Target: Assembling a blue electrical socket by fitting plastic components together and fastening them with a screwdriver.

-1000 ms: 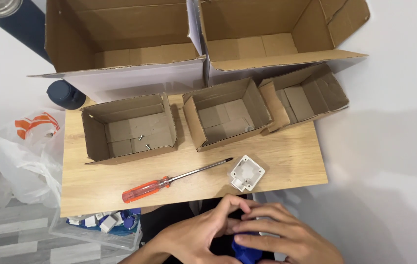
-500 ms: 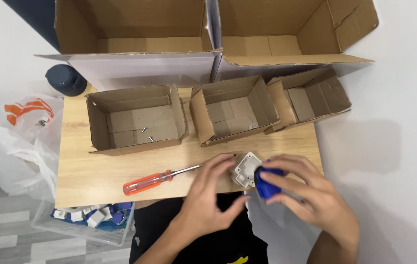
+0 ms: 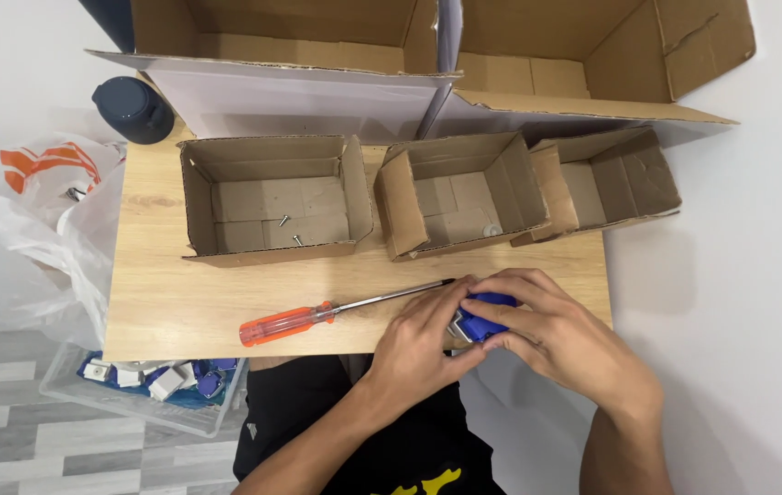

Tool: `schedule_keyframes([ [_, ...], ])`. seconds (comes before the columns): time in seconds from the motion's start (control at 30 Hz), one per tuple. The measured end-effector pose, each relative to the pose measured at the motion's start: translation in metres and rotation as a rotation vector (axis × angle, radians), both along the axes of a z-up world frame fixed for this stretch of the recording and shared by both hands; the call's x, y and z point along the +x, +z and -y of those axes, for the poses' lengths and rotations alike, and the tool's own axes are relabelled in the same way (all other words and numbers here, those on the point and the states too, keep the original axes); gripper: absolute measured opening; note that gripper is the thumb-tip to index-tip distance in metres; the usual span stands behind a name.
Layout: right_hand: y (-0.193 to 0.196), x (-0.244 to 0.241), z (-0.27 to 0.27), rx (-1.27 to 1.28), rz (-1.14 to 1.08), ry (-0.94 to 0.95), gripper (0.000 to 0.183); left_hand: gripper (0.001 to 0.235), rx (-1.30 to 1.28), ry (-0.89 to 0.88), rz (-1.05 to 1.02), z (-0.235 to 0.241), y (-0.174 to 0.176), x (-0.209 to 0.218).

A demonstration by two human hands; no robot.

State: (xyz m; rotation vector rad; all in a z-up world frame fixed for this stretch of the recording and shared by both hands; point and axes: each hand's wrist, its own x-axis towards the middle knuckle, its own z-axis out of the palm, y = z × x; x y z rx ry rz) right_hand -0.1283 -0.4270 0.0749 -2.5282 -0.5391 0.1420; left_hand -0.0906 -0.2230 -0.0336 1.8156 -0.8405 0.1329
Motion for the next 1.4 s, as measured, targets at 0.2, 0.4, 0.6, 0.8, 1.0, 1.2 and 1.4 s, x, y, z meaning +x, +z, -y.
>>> schedule_keyframes([
  [0.2,-0.002,0.004,-0.003,-0.011,-0.002,-0.014,0.046,0.07,-0.041,0.007,0.007,-0.001,-0.001,0.001],
  [0.4,0.0,0.006,-0.004,-0.033,-0.014,-0.015,0.048,0.069,-0.048,0.01,0.009,-0.001,0.002,0.004],
  [0.6,-0.001,0.013,-0.001,-0.034,-0.116,-0.086,0.05,0.075,-0.046,0.013,0.014,-0.001,-0.004,0.004],
  [0.8,0.001,0.011,-0.007,-0.135,-0.031,-0.052,0.048,0.075,-0.044,0.024,-0.031,0.001,-0.011,-0.001],
  [1.0,0.072,0.031,-0.021,-0.024,-0.034,-0.035,0.043,0.074,-0.027,0.054,-0.017,0.006,-0.031,-0.004],
  [1.2,0.085,0.128,-0.054,-0.226,-0.135,-0.058,0.034,0.071,-0.102,0.039,-0.047,0.0,-0.009,-0.002],
  [1.4,0.055,0.178,-0.056,-0.106,-0.599,0.124,0.033,0.083,-0.061,0.102,-0.115,-0.009,0.01,0.0],
])
